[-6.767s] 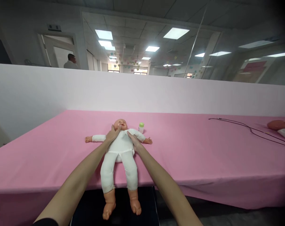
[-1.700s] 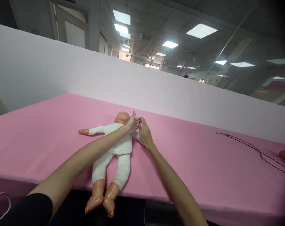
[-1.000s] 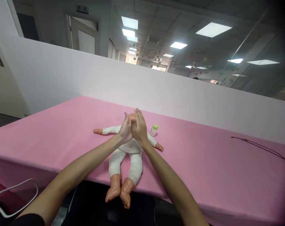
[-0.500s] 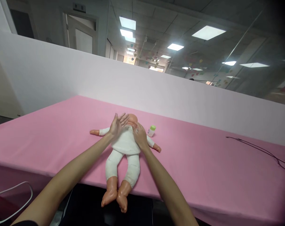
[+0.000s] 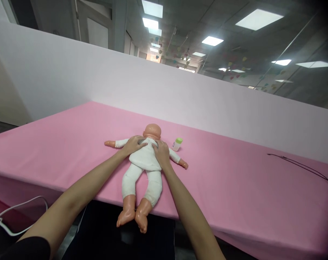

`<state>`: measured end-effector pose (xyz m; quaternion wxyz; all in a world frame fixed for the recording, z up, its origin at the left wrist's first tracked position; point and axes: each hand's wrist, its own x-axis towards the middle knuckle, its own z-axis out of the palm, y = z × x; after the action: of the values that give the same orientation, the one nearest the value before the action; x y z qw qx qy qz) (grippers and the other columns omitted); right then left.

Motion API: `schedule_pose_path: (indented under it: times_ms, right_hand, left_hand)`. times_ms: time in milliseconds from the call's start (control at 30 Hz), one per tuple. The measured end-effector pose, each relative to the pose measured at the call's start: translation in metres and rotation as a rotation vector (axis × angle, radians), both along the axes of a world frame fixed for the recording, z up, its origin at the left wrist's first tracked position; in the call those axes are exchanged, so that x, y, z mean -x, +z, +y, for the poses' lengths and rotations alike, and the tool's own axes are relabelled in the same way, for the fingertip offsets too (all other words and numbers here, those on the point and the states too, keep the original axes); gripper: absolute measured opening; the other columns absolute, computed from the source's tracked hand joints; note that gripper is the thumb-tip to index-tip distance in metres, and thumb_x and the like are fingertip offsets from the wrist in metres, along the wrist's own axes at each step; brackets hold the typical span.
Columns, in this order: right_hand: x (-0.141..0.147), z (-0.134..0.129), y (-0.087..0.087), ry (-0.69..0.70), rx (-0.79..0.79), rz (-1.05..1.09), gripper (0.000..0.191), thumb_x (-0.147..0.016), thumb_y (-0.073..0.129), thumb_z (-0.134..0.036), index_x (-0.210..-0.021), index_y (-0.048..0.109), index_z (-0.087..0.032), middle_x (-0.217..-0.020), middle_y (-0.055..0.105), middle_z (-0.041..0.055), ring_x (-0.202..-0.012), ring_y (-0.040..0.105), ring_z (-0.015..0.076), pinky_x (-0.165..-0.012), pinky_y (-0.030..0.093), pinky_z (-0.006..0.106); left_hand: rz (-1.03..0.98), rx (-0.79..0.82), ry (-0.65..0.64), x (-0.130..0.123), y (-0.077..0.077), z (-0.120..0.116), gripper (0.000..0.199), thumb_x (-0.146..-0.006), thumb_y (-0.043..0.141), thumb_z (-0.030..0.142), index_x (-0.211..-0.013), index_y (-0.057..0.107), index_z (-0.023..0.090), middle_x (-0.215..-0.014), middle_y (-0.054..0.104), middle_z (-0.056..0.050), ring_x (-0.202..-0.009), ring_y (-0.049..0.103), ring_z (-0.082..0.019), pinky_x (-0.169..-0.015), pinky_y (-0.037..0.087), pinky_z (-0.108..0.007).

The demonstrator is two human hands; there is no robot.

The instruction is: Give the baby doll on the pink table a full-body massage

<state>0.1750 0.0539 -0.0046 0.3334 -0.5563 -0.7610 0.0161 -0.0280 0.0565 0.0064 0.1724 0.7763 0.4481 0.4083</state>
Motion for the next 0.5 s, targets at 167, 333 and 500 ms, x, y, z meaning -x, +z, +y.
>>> schedule_pose_path:
  times_ms: [167, 333, 500]
  right_hand:
    - [0.004, 0.01, -0.003, -0.096, 0.078, -0.095, 0.028, -0.102, 0.054, -0.023, -0.122, 0.072, -0.015, -0.122, 0.072, 0.018, -0.117, 0.059, 0.0336, -0.105, 0.042, 0.044]
    - [0.01, 0.012, 0.0, -0.139, 0.165, -0.207, 0.028, -0.103, 0.051, -0.015, -0.119, 0.074, -0.01, -0.119, 0.072, 0.0211, -0.117, 0.058, 0.0311, -0.101, 0.039, 0.039]
    - [0.004, -0.003, 0.02, -0.128, 0.191, -0.315, 0.029, -0.109, 0.051, -0.023, -0.114, 0.076, -0.01, -0.116, 0.074, 0.0179, -0.11, 0.061, 0.0251, -0.092, 0.039, 0.032]
  left_hand:
    - [0.395, 0.04, 0.178, -0.018, 0.011, 0.007, 0.027, -0.099, 0.057, 0.035, -0.098, 0.078, 0.018, -0.096, 0.077, -0.014, -0.088, 0.071, -0.03, -0.083, 0.05, -0.04]
    - [0.598, 0.028, 0.229, -0.039, 0.017, 0.013, 0.022, -0.095, 0.055, 0.018, -0.087, 0.075, 0.016, -0.089, 0.075, -0.017, -0.089, 0.07, -0.032, -0.079, 0.046, -0.04]
    - [0.657, 0.015, 0.19, -0.036, 0.031, 0.002, 0.024, -0.095, 0.053, 0.013, -0.082, 0.073, 0.014, -0.091, 0.074, -0.015, -0.088, 0.069, -0.028, -0.075, 0.044, -0.037]
